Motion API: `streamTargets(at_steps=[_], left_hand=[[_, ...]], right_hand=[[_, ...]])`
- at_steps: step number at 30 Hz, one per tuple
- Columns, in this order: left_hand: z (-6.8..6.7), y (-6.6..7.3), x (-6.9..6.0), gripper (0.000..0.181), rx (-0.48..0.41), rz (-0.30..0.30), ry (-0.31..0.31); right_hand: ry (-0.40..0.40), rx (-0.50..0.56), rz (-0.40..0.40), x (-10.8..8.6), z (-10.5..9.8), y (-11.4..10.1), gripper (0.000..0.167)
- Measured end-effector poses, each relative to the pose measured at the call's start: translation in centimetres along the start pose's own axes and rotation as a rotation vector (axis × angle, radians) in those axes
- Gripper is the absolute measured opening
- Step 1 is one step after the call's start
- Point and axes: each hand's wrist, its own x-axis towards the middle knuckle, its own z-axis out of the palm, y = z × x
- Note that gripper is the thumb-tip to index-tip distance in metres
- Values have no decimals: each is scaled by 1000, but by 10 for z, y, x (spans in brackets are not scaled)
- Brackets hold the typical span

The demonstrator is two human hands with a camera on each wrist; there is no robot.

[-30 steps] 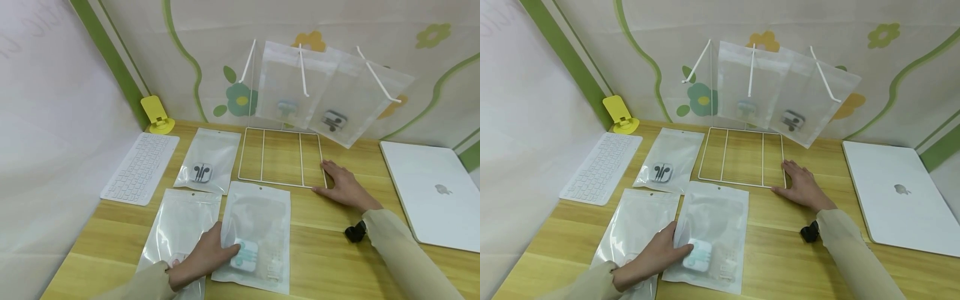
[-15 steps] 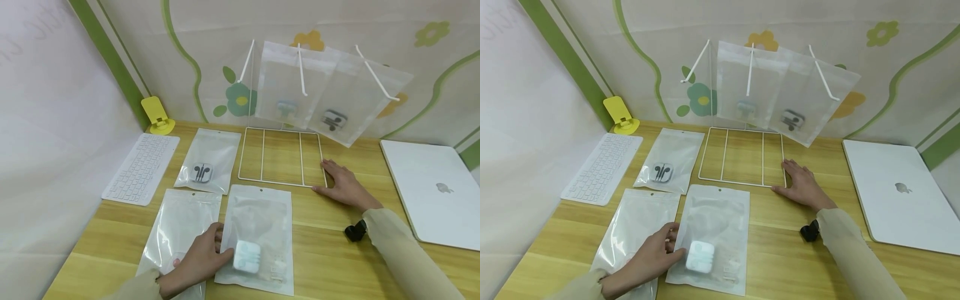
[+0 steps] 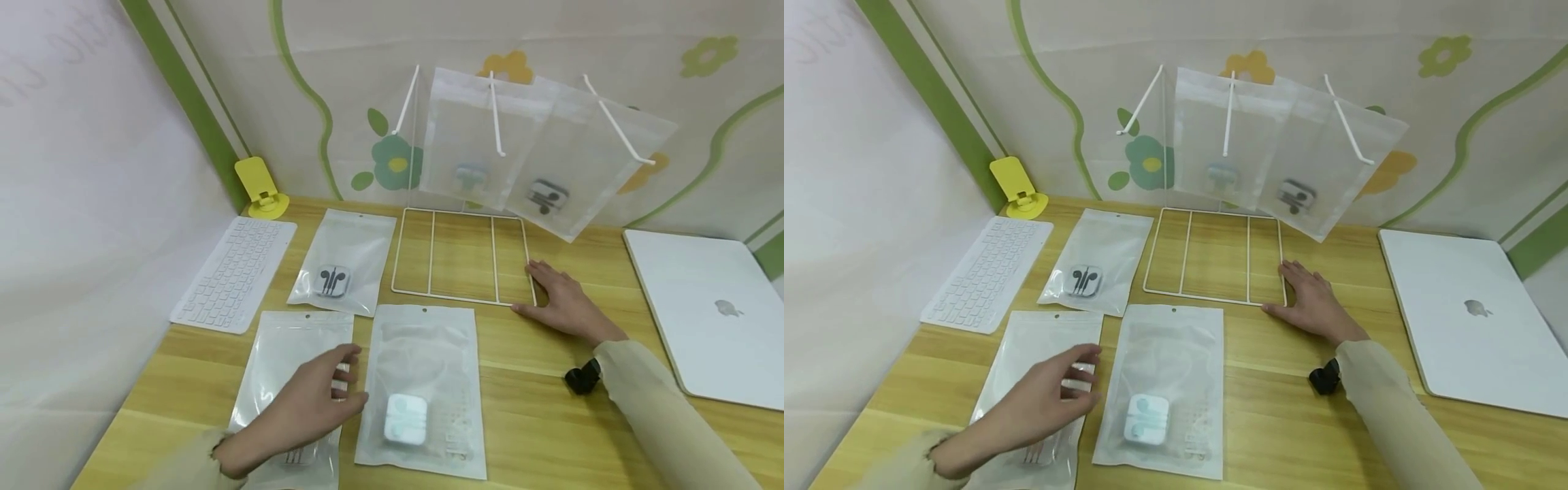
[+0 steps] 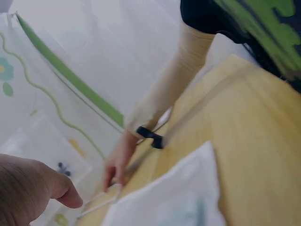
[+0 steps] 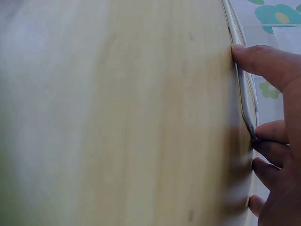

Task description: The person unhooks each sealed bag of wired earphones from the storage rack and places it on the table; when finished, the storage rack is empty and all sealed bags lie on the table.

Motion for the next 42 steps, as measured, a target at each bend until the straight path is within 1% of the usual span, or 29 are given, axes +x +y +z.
streamTargets(at_steps=[3, 6, 8, 10, 11, 13, 16, 18, 20, 23, 25, 27, 30, 33, 37, 42], left_hand=[[-10, 10, 12, 58, -24, 120, 14], [-15, 17, 32, 57, 0, 251, 37], [-17, 21, 52, 60, 78, 328, 69], [-17, 23, 76, 65, 186, 374, 99], [-17, 24, 89, 68, 238, 384, 107], [-16, 24, 115, 77, 317, 372, 96], [-12, 20, 150, 88, 380, 316, 45], [-8, 16, 168, 94, 397, 275, 7], [-4, 12, 182, 98, 412, 235, -26], [2, 8, 193, 102, 427, 170, -54], [5, 7, 195, 102, 439, 136, -58], [7, 6, 196, 101, 458, 118, -47], [9, 4, 198, 99, 470, 108, -30], [11, 2, 200, 97, 455, 100, -19], [11, 4, 204, 95, 452, 84, -21], [13, 7, 207, 92, 490, 82, -25]], right_hand=[[-2, -1, 1, 0, 0, 1, 92], [-2, -2, -4, 0, 1, 3, 92], [1, -2, -5, -1, 2, 4, 92], [7, 2, -1, -1, 3, 5, 91], [8, 4, 0, -2, 4, 5, 91], [5, 9, 2, -2, 5, 6, 91], [-5, 17, -2, -1, 7, 5, 92], [-11, 22, -5, 0, 7, 3, 93], [-9, 23, -9, 1, 6, 2, 93], [0, 19, -10, 3, 6, 1, 94], [2, 16, -8, 3, 5, 1, 94], [2, 14, -5, 4, 4, 0, 94], [-2, 13, 1, 3, 2, -1, 94], [-3, 12, 6, 2, 0, -2, 94], [0, 11, 9, 2, -1, -1, 94], [2, 6, 10, 1, 0, -1, 93]])
